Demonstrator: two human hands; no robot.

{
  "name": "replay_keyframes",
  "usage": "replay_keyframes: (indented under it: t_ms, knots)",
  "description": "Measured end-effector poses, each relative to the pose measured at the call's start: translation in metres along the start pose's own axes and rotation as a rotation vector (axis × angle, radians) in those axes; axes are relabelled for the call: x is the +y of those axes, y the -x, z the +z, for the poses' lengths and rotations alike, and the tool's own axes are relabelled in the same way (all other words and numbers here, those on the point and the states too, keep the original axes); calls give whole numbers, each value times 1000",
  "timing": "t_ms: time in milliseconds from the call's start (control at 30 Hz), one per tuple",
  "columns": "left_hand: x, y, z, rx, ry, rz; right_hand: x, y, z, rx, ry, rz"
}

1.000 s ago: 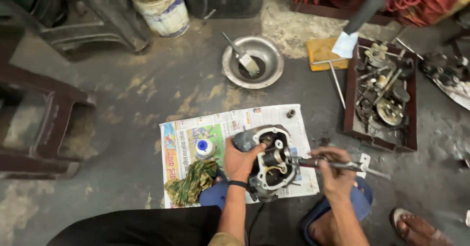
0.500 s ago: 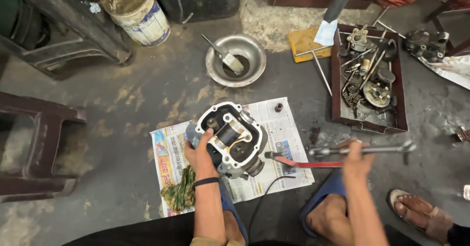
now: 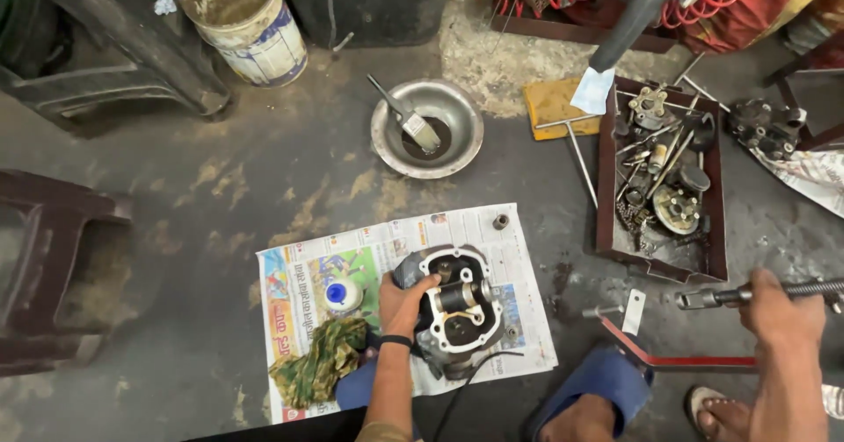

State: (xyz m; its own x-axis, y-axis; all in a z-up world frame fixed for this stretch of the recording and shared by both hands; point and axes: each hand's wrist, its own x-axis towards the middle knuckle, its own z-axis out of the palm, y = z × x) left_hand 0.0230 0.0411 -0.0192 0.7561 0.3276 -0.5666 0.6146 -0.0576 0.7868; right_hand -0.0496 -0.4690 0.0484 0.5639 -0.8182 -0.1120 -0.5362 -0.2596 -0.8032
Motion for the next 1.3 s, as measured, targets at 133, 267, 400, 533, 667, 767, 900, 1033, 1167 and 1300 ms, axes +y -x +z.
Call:
replay_keyframes:
  t_ms: [133, 267, 400, 533, 667, 767, 900, 1033, 1167, 1300]
  knots:
    - [-31, -24, 0, -25, 75, 5, -50, -34, 32, -97, 593, -195]
    - [-75, -45, 3, -85, 164, 46, -65, -65, 117, -443, 691, -266]
    - [-52, -35, -5, -56, 90, 3, -88, -51, 220, -819, 814, -77]
    - [-56, -42, -8, -72, 97, 82, -84, -42, 290, -929, 827, -44]
    - [-66, -43, -7, -4, -199, 34, -59, -43, 324, -978, 937, -94]
    - [-46, -34, -12, -25, -185, 14, -54, -29, 332, -926, 953, -151]
    - [-39, -29, -8, 7, -176, 9, -66, 12, 319, -711, 900, -372]
    - [-41, -33, -10, 4, -186, 17, -64, 58, 294, -523, 960, -681]
    - [-19, -21, -16, 4, -182, 22, -86, 96, 276, -428, 805, -968]
    - [-57, -26, -2, 104, -296, 205, -40, 79, 299, -618, 443, -1052]
